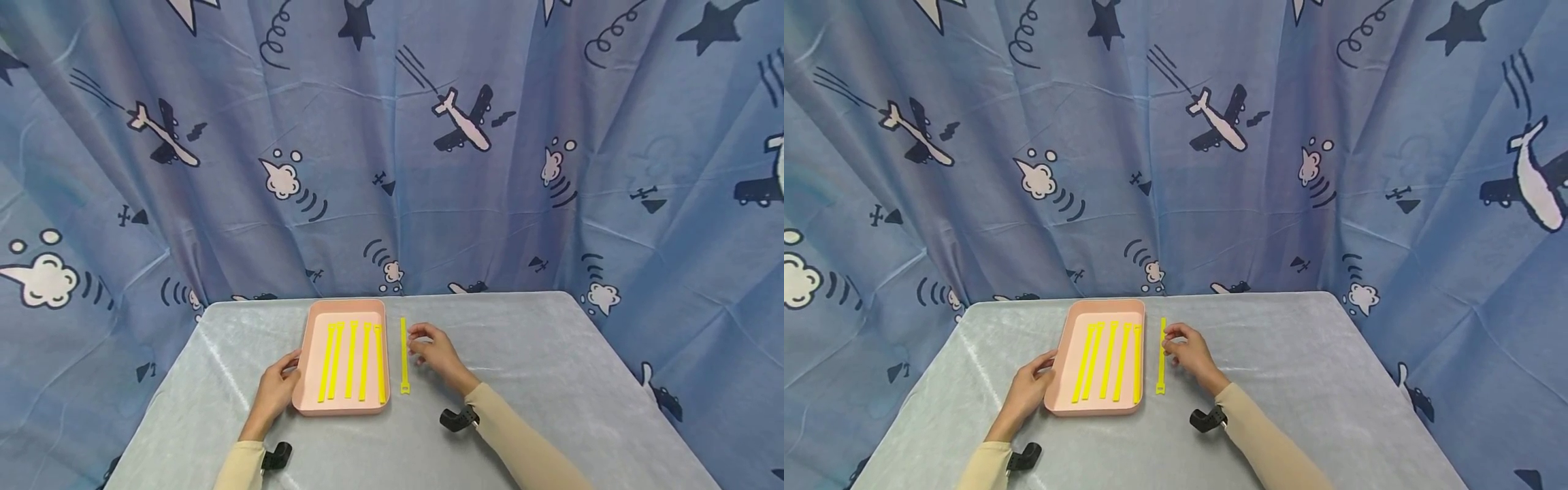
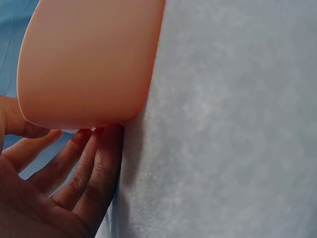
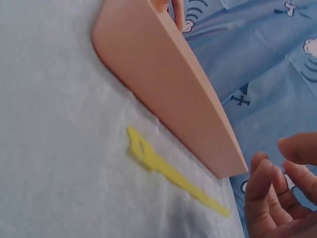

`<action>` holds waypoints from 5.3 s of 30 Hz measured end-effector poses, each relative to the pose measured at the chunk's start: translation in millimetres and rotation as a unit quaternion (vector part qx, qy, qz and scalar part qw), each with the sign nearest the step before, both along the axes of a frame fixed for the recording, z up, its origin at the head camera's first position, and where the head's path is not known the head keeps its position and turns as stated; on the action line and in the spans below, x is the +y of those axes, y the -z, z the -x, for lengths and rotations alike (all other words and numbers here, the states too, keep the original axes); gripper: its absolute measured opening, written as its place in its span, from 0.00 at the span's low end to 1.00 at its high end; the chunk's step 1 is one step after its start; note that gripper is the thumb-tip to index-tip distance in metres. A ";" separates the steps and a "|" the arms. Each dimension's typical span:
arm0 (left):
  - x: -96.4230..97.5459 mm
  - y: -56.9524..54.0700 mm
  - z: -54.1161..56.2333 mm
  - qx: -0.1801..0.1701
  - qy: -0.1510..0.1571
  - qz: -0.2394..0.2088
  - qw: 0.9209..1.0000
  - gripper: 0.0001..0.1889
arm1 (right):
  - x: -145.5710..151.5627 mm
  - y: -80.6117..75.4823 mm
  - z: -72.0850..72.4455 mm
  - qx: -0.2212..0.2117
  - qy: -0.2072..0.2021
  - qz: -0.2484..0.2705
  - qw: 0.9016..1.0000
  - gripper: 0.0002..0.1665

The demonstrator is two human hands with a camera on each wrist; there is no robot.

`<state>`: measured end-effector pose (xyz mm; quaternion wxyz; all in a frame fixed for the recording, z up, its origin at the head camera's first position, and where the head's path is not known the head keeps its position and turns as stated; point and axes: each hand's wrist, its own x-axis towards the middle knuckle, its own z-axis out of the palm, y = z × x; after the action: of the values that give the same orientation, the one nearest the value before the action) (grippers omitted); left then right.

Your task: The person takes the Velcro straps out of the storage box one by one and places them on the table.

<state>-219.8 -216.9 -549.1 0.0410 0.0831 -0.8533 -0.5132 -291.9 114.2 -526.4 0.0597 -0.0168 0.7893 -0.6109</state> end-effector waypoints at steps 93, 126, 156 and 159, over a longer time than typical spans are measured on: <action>1.7 1.5 3.1 0.010 -0.008 0.005 1.000 0.24 | -162.2 -25.2 25.5 0.276 -0.326 -0.531 0.732 0.12; -0.6 4.9 4.5 0.030 -0.001 -0.008 1.000 0.24 | -178.8 -9.3 15.4 0.346 -0.360 -0.570 0.652 0.12; 4.1 7.4 3.7 0.044 -0.001 0.000 0.999 0.24 | -173.7 -4.1 16.2 0.418 -0.358 -0.584 0.597 0.13; 3.8 6.9 3.8 0.052 -0.002 0.002 0.999 0.24 | -172.3 -4.3 16.3 0.435 -0.351 -0.580 0.593 0.11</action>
<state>-223.6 -213.2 -556.1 0.0865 0.0577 -0.8508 -0.5151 -308.1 -58.2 -522.2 -0.0838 -0.5177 0.8424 0.1239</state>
